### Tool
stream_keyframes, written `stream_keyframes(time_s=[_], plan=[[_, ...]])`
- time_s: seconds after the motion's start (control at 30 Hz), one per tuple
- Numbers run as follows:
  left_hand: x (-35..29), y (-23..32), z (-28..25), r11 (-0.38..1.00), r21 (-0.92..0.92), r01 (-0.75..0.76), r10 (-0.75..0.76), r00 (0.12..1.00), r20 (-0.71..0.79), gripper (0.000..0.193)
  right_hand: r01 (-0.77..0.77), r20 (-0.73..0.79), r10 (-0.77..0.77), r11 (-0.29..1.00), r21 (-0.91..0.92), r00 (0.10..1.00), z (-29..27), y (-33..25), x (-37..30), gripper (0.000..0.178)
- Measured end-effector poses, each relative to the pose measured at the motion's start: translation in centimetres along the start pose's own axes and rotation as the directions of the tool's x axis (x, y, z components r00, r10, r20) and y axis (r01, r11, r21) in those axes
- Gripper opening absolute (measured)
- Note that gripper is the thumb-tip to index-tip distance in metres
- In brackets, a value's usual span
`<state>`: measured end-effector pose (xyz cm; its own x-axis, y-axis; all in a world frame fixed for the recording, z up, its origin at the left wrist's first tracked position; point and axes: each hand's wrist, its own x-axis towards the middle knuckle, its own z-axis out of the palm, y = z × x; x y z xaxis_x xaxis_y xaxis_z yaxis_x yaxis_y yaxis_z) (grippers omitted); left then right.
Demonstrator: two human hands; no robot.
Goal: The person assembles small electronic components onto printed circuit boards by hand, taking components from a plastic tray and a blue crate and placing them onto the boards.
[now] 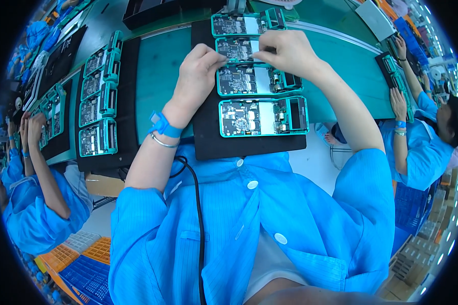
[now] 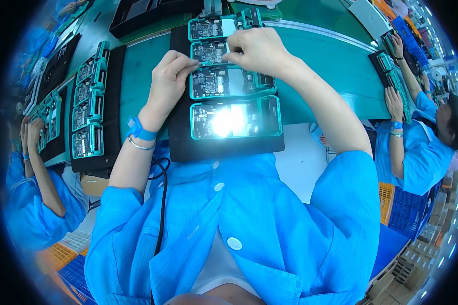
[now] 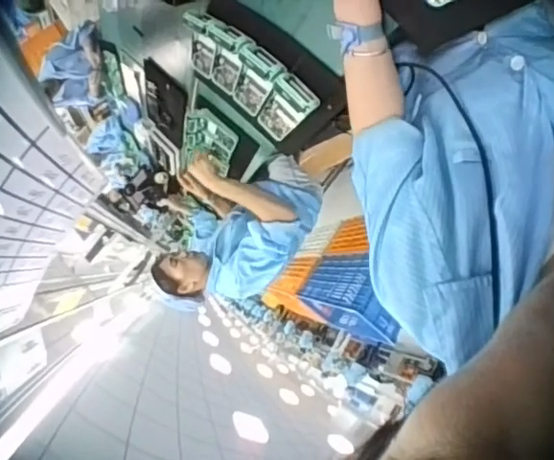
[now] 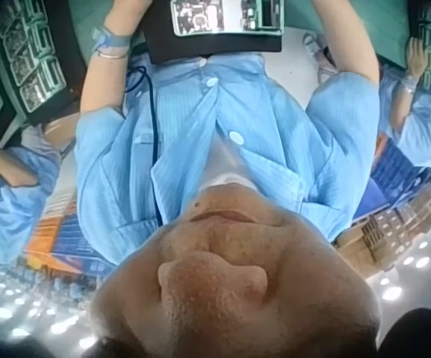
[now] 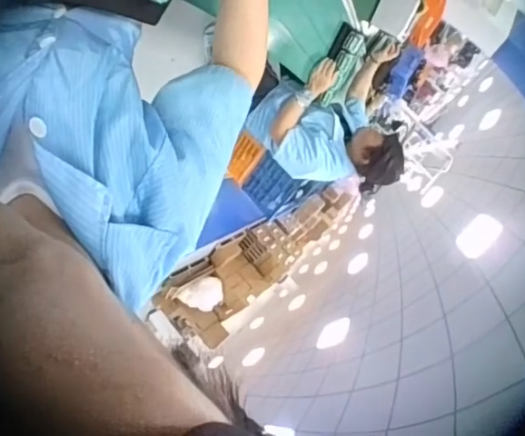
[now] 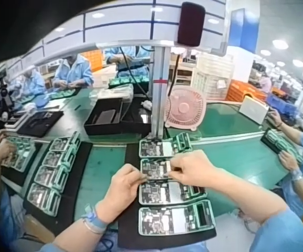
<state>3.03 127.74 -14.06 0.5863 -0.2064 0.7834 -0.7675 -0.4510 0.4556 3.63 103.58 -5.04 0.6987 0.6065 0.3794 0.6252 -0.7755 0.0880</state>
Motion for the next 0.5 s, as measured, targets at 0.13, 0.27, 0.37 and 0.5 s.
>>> stream_keyframes(time_s=[0.13, 0.27, 0.37, 0.5], plan=[[-1.1, 0.4, 0.2, 1.0, 0.027, -0.012, 0.012, 1.0, 0.013, 0.009, -0.021, 0.076, 0.02, 1.0, 0.015, 0.997, 0.2, -1.0, -0.8, 0.026], [-1.2, 0.2, 0.5, 0.998, 0.062, -0.031, 0.03, 0.999, 0.017, 0.009, -0.039, 0.088, 0.042, 0.999, -0.037, 0.995, 0.5, -1.1, -0.7, 0.028], [-1.3, 0.3, 0.4, 0.996, 0.078, -0.047, 0.044, 0.998, 0.036, 0.009, -0.046, 0.086, 0.05, 0.998, -0.046, 0.995, 1.0, -0.9, -0.7, 0.028], [-1.3, 0.3, 0.3, 0.986, 0.13, -0.105, 0.098, 0.994, 0.055, 0.01, -0.017, 0.081, 0.021, 0.998, -0.061, 0.997, 1.2, -1.0, -0.5, 0.028]])
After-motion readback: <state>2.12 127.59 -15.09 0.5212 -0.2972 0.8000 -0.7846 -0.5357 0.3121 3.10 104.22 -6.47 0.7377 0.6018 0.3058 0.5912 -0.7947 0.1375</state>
